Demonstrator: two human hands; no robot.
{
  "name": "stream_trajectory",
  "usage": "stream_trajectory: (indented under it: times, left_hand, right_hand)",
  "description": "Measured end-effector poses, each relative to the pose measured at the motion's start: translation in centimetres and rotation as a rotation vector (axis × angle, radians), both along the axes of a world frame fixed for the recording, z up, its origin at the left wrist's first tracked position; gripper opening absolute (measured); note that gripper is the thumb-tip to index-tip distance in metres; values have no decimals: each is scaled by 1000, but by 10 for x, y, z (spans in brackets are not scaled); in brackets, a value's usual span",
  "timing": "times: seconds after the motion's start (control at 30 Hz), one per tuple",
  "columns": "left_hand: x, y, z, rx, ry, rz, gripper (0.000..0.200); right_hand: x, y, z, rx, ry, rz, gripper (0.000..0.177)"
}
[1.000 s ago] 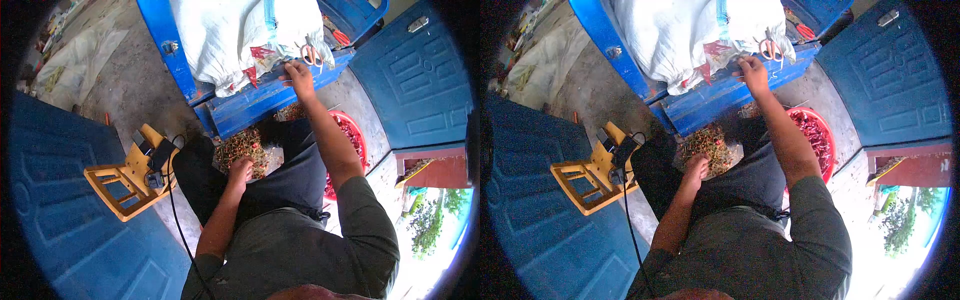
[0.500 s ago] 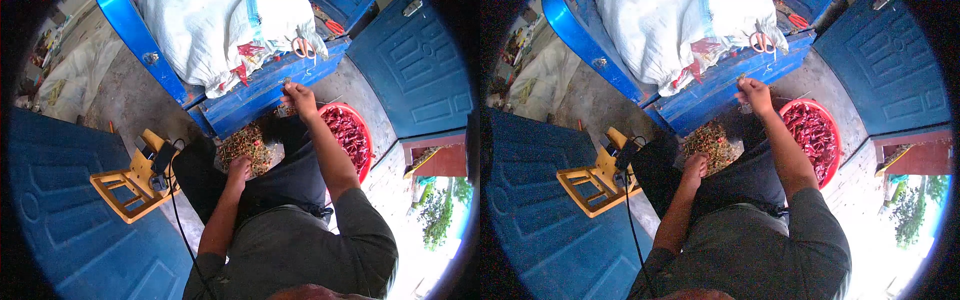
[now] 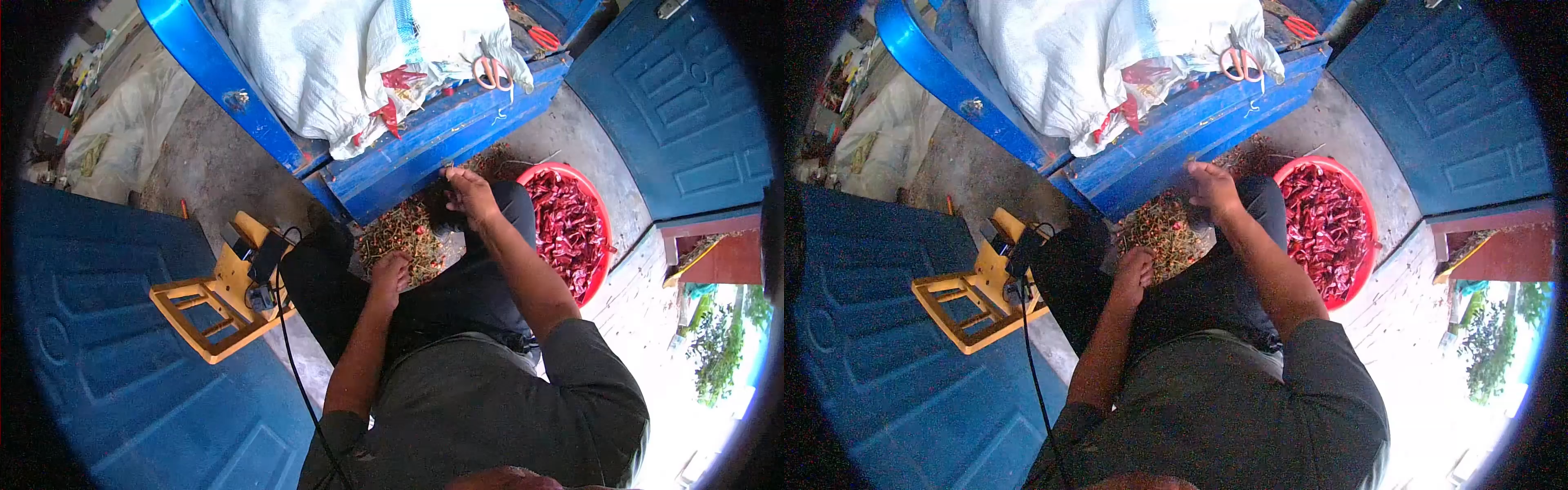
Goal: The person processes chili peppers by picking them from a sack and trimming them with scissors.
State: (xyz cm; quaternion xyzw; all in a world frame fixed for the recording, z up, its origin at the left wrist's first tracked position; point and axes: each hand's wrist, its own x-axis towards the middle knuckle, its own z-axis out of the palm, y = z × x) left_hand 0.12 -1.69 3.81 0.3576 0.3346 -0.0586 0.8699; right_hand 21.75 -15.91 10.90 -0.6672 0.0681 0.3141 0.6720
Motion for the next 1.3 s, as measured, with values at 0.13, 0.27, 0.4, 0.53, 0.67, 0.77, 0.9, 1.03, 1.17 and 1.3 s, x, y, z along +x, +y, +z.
stream_trajectory:
  times: [0.13, 0.27, 0.4, 0.53, 0.67, 0.77, 0.9, 1.03, 1.17, 1.3]
  left_hand:
    - [-1, 0, -3, 35, 2, -9, 11]
    - [-3, 3, -13, -9, -19, -30, 9]
    - [1, 1, -6, 3, -1, -14, 10]
    - [10, -1, -7, 32, 9, -69, 9]
    - [16, -5, 4, 55, 15, -63, 10]
    - [11, -3, 2, 19, 9, -32, 10]
    - [7, 0, -6, -26, 59, -13, 9]
    - [11, -1, -7, 3, -20, -53, 10]
    - [10, 0, -5, -2, -32, -30, 12]
    - [9, 1, -4, -11, 7, -21, 12]
  right_hand:
    - [-16, 4, 19, -117, -53, 265, 33]
    - [-22, -5, 6, -236, -563, 721, 36]
    - [-13, -26, 47, -271, -394, 651, 33]
    - [-20, -43, 55, -267, -370, 687, 28]
    - [-38, -34, 40, -309, -638, 841, 30]
    - [-40, -25, 34, -436, -868, 887, 27]
    - [-41, -14, 56, -735, -881, 930, 28]
    - [-55, -9, 43, -574, -961, 928, 34]
    - [-58, -10, 29, -617, -907, 965, 28]
    - [-54, -12, 51, -688, -882, 933, 23]
